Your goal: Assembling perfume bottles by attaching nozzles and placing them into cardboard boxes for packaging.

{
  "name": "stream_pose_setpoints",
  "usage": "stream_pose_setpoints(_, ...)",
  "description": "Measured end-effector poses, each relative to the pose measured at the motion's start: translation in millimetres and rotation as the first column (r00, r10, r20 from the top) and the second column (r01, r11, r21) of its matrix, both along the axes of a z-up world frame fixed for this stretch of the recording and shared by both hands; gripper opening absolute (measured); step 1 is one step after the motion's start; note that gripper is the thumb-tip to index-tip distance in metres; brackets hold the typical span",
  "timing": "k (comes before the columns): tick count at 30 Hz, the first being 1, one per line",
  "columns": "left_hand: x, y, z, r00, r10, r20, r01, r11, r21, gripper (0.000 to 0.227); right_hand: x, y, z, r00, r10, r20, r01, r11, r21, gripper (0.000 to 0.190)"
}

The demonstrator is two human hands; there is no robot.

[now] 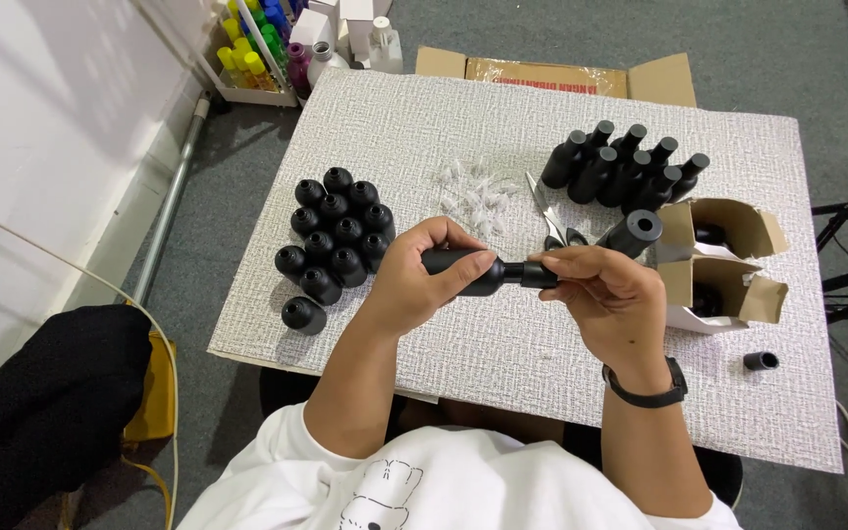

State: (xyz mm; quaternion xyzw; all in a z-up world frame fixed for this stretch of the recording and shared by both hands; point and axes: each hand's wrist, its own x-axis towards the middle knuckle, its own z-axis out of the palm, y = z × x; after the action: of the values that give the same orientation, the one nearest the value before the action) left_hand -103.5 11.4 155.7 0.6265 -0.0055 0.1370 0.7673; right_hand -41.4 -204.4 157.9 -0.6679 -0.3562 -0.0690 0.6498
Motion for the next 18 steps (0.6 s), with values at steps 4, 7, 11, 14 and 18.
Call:
stream_pose_setpoints(4,1.1,-0.2,0.0,1.000,-0.004,0.008,0.004,1.000,-0.006,0.023,2.5,-0.5,-4.9,1.000,0.007,-0.013,-0.007,1.000,-0.001,0.023)
stream_pose_setpoints(7,-0.2,-0.4,0.4,0.999,-0.030,-0.016,0.029,0.999,-0.036,0.023,4.7,-1.2,-6.8,1.000,0.013,0.000,-0.013,1.000,-0.005,0.024)
stream_pose_setpoints(11,-0.3,-2.2,3.9,1.000,-0.018,-0.014,0.017,0.998,-0.054,0.022,3.5,-0.8,-1.4,1.000,0.001,0.017,-0.001,1.000,0.006,0.024)
stream_pose_setpoints(14,1.8,-3.6,0.7,1.000,0.006,0.002,-0.006,1.000,-0.029,0.024,-0.6,2.3,4.7,0.998,-0.030,0.049,0.030,0.999,-0.009,0.024)
stream_pose_setpoints(18,5.7,-1.7,-1.7,0.998,0.047,0.036,-0.049,0.996,0.072,0.023,-0.6,3.1,0.4,0.997,-0.060,0.055,0.060,0.998,-0.009,0.023)
